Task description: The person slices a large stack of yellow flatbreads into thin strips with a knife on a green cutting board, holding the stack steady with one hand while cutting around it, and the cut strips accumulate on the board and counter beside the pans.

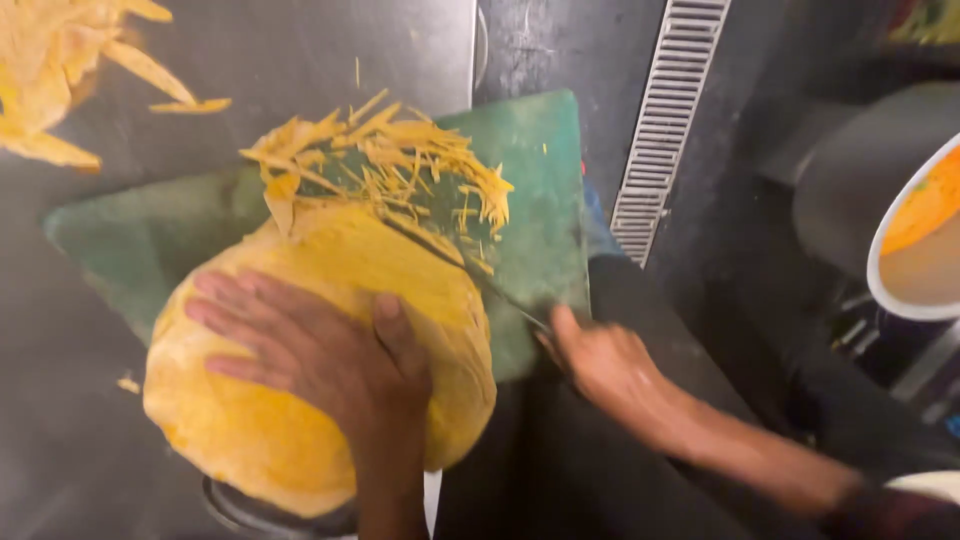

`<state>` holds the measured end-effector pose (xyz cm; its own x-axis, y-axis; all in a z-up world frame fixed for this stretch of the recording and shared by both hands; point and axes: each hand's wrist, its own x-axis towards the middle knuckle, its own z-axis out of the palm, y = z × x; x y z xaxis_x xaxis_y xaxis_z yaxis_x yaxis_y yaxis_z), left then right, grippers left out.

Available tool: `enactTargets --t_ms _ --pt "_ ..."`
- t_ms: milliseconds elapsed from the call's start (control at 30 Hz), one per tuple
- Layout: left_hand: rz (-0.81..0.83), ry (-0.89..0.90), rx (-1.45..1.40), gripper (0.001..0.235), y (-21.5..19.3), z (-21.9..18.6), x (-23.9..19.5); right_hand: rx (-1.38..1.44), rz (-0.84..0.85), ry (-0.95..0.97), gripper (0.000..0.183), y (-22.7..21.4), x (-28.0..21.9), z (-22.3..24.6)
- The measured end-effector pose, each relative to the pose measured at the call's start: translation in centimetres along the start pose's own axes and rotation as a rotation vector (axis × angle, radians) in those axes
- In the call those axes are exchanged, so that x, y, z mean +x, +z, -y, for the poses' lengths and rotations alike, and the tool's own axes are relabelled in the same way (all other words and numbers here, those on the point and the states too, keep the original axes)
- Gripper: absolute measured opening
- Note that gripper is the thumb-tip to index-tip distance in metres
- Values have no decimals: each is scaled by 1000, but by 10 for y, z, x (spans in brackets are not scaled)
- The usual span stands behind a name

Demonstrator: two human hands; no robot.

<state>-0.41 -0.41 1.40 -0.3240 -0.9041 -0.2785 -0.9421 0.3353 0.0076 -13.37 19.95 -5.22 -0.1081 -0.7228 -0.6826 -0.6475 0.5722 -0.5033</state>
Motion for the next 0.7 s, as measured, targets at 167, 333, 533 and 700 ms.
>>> enactTargets --t_ms 167,333,533,700 --pt "-7 36 31 87 1 2 3 -8 -56 -22 29 2 16 -1" --pt "-65 54 -38 84 3 -5 16 49 -79 -91 26 -12 36 10" --pt "-66 46 -98 87 11 8 0 -3 -15 30 30 13 -5 -11" --pt "-58 56 -101 87 6 6 1 -28 -6 -30 23 -6 26 7"
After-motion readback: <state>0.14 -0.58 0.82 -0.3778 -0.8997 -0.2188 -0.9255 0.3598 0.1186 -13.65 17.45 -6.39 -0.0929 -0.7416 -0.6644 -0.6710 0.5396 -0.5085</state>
